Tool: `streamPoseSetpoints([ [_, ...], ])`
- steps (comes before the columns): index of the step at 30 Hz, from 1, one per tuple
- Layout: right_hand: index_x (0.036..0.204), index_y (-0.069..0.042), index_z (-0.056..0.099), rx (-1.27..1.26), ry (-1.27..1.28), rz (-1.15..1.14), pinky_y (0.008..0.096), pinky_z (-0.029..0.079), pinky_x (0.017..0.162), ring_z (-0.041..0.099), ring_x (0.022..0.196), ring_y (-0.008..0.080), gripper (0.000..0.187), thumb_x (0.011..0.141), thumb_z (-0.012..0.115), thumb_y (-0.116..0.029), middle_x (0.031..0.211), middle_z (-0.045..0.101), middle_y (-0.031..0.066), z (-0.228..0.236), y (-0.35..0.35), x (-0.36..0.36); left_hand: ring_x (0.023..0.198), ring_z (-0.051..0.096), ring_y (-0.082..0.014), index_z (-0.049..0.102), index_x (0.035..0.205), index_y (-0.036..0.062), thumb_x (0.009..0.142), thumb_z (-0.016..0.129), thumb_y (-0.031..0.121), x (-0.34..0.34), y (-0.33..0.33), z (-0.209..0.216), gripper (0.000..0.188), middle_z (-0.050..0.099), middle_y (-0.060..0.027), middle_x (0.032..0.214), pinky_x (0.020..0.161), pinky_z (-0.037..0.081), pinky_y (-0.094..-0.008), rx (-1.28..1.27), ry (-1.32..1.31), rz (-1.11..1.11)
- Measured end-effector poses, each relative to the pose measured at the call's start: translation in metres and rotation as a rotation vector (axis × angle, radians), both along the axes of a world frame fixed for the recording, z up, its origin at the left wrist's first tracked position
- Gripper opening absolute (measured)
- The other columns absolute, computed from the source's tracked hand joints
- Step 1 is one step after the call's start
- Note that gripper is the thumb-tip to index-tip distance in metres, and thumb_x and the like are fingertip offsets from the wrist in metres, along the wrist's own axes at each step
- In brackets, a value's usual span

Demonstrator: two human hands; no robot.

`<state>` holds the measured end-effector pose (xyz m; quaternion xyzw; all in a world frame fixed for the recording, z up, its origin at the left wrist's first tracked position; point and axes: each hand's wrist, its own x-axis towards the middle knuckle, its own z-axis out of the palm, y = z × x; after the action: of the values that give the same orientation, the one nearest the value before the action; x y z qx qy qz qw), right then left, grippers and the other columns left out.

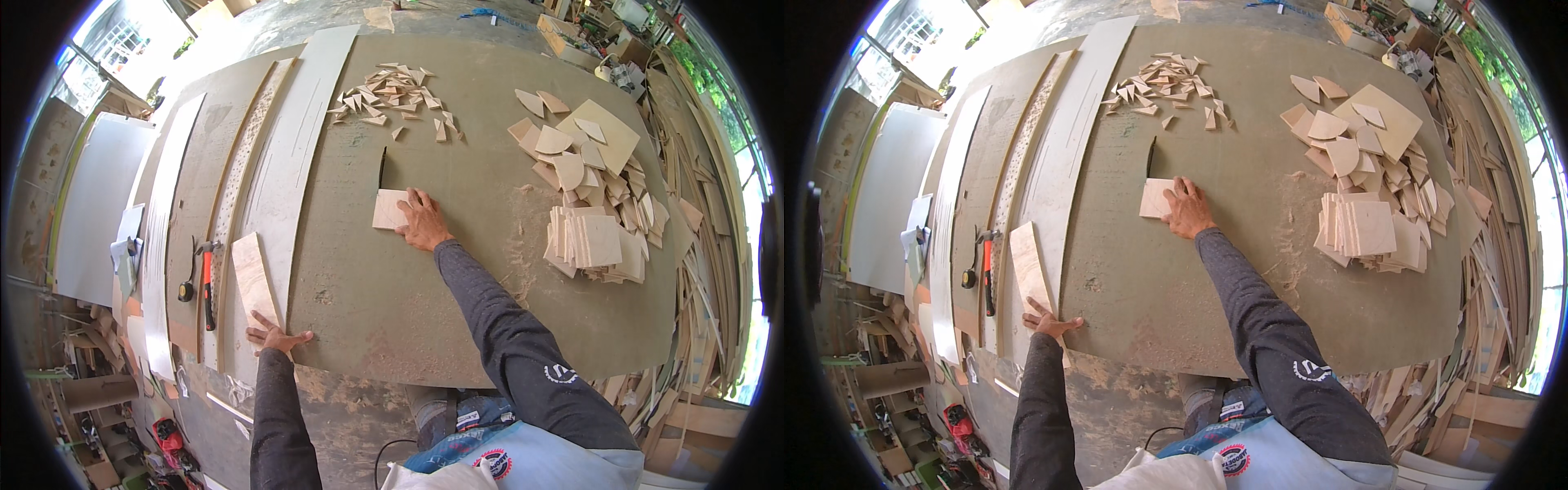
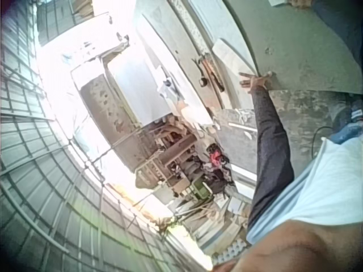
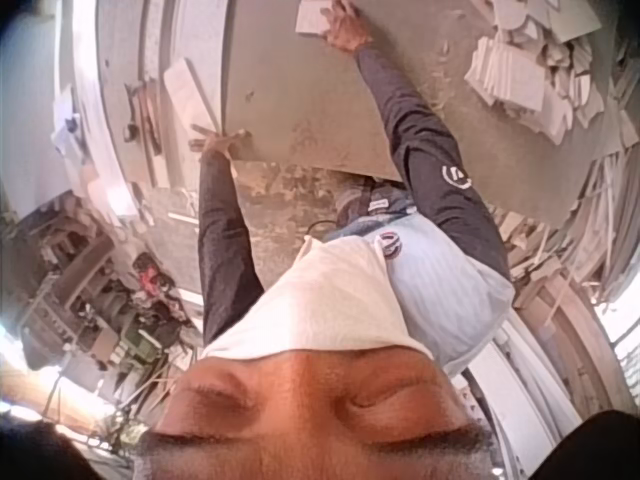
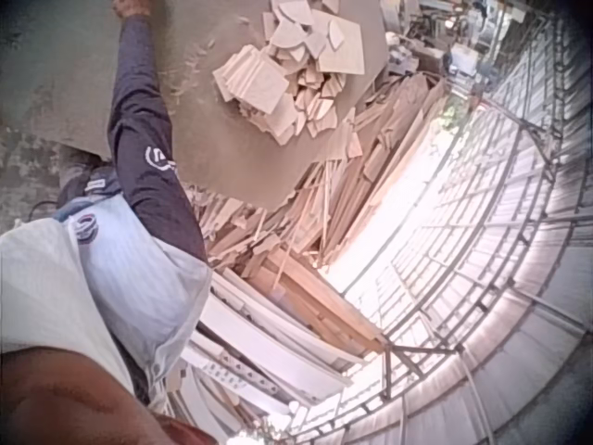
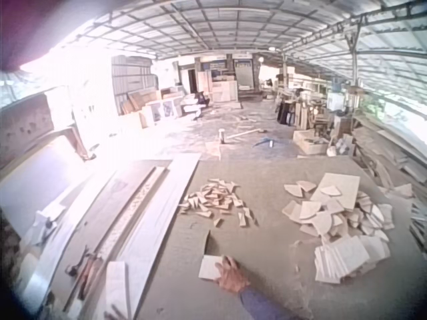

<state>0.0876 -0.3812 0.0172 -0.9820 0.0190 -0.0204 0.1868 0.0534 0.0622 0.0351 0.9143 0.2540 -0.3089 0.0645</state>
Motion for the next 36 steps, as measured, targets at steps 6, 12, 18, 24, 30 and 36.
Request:
streamPoseSetpoints([
  [6, 0.134, -0.009, 0.055, 0.006, -0.001, -0.035, 0.0611, 0.032, 0.114, 0.030, 0.145, 0.0370, 0.061, 0.083, 0.079, -0.033, 0.151, 0.038, 0.0206, -0.002, 0.001, 0.005, 0.151, -0.022, -0.0467, -0.041, 0.148, 0.0183, 0.043, 0.098, 0.062, 0.001, 0.004, -0.006, 0.180, -0.024, -0.0392, 0.157, 0.113, 0.006, -0.0760, 0.000, -0.009, -0.001],
  [12, 0.133, -0.008, 0.055, 0.018, 0.027, -0.051, 0.0634, 0.032, 0.113, 0.029, 0.145, 0.0370, 0.060, 0.083, 0.078, -0.032, 0.153, 0.036, 0.0209, 0.001, 0.001, 0.008, 0.151, -0.022, -0.0464, -0.041, 0.148, 0.0181, 0.044, 0.098, 0.061, 0.001, 0.003, -0.005, 0.179, -0.023, -0.0390, 0.158, 0.113, 0.005, -0.0756, -0.002, 0.000, -0.004],
  [18, 0.132, -0.008, 0.056, 0.023, -0.004, -0.038, 0.0607, 0.032, 0.113, 0.029, 0.145, 0.0371, 0.060, 0.083, 0.079, -0.032, 0.153, 0.037, 0.0210, 0.000, 0.001, 0.006, 0.151, -0.023, -0.0457, -0.041, 0.148, 0.0177, 0.043, 0.099, 0.060, 0.000, 0.002, 0.001, 0.180, -0.024, -0.0387, 0.158, 0.113, 0.005, -0.0754, -0.018, -0.014, -0.002],
  [24, 0.132, -0.007, 0.056, 0.032, -0.038, -0.029, 0.0588, 0.031, 0.114, 0.030, 0.144, 0.0382, 0.061, 0.082, 0.078, -0.033, 0.153, 0.038, 0.0221, -0.006, 0.001, 0.005, 0.151, -0.023, -0.0457, -0.042, 0.147, 0.0179, 0.042, 0.099, 0.061, -0.001, 0.004, -0.007, 0.181, -0.024, -0.0386, 0.158, 0.114, 0.005, -0.0753, -0.021, -0.033, 0.000],
  [30, 0.132, -0.007, 0.056, 0.011, -0.038, -0.069, 0.0588, 0.029, 0.114, 0.030, 0.143, 0.0402, 0.060, 0.083, 0.077, -0.033, 0.151, 0.040, 0.0235, -0.009, 0.006, 0.008, 0.151, -0.022, -0.0453, -0.042, 0.147, 0.0181, 0.042, 0.099, 0.060, 0.002, 0.005, -0.010, 0.181, -0.023, -0.0386, 0.158, 0.113, 0.006, -0.0755, -0.006, -0.016, 0.002],
  [36, 0.131, -0.006, 0.057, -0.006, -0.054, -0.102, 0.0590, 0.030, 0.113, 0.033, 0.139, 0.0401, 0.059, 0.083, 0.077, -0.034, 0.149, 0.041, 0.0244, -0.008, 0.012, 0.009, 0.151, -0.022, -0.0450, -0.042, 0.148, 0.0183, 0.041, 0.099, 0.060, 0.001, 0.006, -0.010, 0.181, -0.023, -0.0386, 0.158, 0.113, 0.006, -0.0754, -0.008, -0.019, 0.011],
])
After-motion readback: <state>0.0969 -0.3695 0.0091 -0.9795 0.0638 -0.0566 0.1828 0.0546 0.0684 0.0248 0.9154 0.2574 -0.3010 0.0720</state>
